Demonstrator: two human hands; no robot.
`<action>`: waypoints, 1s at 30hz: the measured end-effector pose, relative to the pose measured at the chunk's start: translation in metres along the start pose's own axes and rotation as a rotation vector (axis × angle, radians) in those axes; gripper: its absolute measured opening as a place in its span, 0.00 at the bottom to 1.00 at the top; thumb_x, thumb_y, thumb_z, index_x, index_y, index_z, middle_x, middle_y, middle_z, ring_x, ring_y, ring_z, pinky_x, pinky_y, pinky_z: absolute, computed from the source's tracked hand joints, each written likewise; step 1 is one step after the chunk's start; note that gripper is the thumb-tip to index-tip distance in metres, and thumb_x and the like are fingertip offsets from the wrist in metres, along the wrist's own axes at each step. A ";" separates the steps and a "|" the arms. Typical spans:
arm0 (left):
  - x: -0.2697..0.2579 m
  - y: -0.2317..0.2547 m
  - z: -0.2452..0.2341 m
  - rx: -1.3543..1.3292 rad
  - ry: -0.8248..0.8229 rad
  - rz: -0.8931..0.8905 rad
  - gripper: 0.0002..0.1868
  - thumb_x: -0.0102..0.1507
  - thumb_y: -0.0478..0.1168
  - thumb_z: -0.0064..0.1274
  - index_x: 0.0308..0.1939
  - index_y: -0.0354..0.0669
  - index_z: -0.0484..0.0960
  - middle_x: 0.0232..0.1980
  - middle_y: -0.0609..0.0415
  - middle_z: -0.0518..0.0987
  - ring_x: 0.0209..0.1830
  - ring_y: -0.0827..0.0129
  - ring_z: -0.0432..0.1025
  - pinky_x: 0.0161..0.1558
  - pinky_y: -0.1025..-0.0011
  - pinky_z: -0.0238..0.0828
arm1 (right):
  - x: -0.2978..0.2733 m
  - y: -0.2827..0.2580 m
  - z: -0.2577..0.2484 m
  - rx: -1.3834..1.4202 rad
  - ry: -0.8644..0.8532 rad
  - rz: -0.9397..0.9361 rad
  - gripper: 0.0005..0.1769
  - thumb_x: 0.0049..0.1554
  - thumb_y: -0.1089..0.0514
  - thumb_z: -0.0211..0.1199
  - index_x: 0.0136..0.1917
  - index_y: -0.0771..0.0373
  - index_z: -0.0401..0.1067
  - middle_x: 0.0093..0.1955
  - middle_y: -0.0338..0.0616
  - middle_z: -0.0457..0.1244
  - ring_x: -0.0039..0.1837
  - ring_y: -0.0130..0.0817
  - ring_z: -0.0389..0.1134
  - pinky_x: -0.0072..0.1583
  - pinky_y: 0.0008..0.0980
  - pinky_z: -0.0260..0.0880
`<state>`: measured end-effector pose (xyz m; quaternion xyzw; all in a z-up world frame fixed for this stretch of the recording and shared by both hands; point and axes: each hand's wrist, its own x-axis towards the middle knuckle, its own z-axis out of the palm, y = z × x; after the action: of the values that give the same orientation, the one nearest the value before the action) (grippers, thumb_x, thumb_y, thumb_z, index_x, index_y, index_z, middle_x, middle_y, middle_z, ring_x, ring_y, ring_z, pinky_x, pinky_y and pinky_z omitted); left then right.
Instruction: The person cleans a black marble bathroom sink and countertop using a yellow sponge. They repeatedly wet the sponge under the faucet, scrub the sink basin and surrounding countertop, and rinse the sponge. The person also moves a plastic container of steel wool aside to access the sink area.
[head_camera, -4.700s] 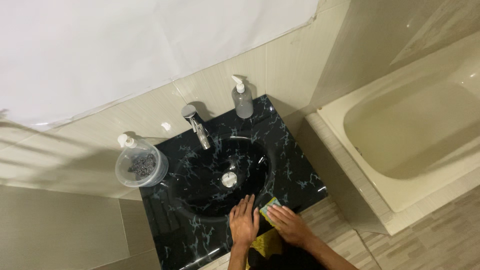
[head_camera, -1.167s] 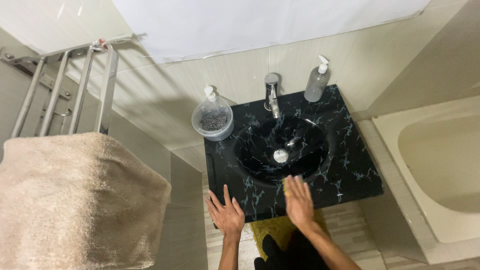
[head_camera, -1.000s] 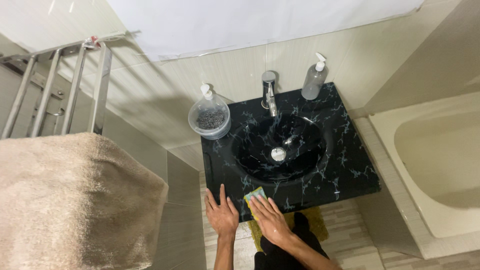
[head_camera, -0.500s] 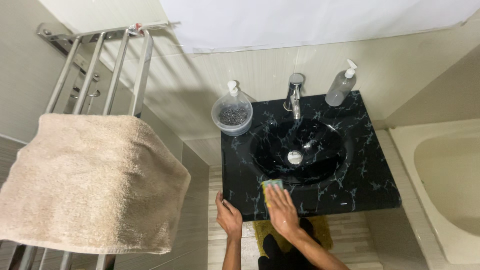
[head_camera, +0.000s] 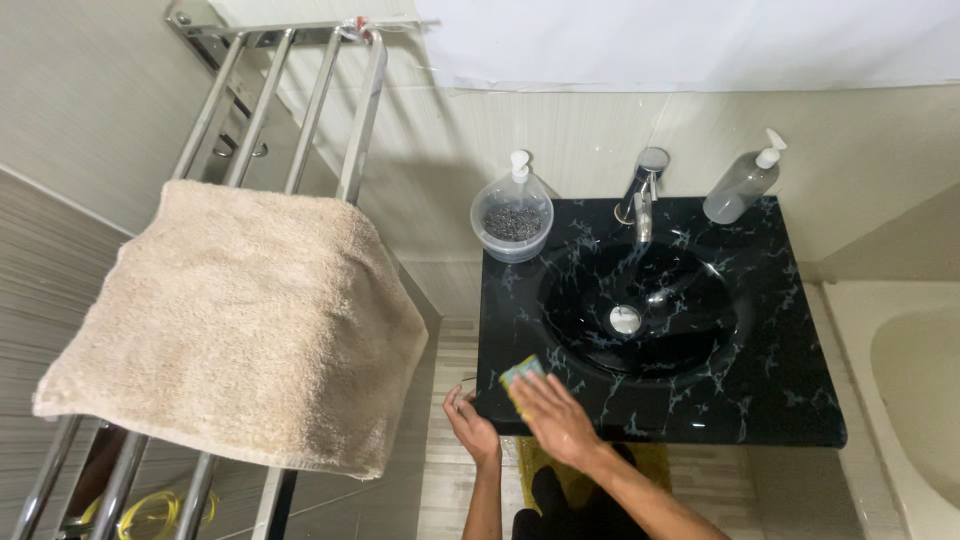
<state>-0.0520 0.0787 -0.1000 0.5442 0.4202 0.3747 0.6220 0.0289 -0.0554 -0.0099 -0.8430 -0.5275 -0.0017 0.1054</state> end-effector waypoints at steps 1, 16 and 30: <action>0.005 -0.010 -0.002 -0.105 -0.011 -0.054 0.24 0.75 0.53 0.30 0.63 0.41 0.72 0.48 0.41 0.80 0.51 0.56 0.74 0.58 0.61 0.67 | 0.004 -0.008 -0.002 0.045 -0.077 -0.025 0.35 0.61 0.56 0.56 0.80 0.57 0.54 0.82 0.42 0.49 0.82 0.42 0.45 0.78 0.53 0.39; 0.021 -0.025 0.000 -0.166 -0.163 -0.093 0.46 0.72 0.67 0.12 0.48 0.34 0.80 0.48 0.48 0.81 0.55 0.62 0.71 0.63 0.63 0.61 | 0.041 0.007 -0.006 0.161 -0.083 -0.110 0.32 0.66 0.54 0.53 0.81 0.58 0.56 0.84 0.46 0.46 0.83 0.44 0.45 0.79 0.51 0.40; 0.014 -0.027 0.000 0.071 -0.091 -0.180 0.31 0.76 0.50 0.30 0.41 0.25 0.82 0.36 0.44 0.82 0.38 0.62 0.74 0.46 0.64 0.71 | 0.068 0.018 -0.002 0.151 0.025 0.064 0.30 0.70 0.59 0.49 0.84 0.58 0.55 0.86 0.48 0.47 0.86 0.42 0.44 0.83 0.46 0.44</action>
<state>-0.0464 0.0880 -0.1283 0.5424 0.4515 0.2771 0.6521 0.0755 -0.0025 -0.0029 -0.8490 -0.4974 0.0309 0.1753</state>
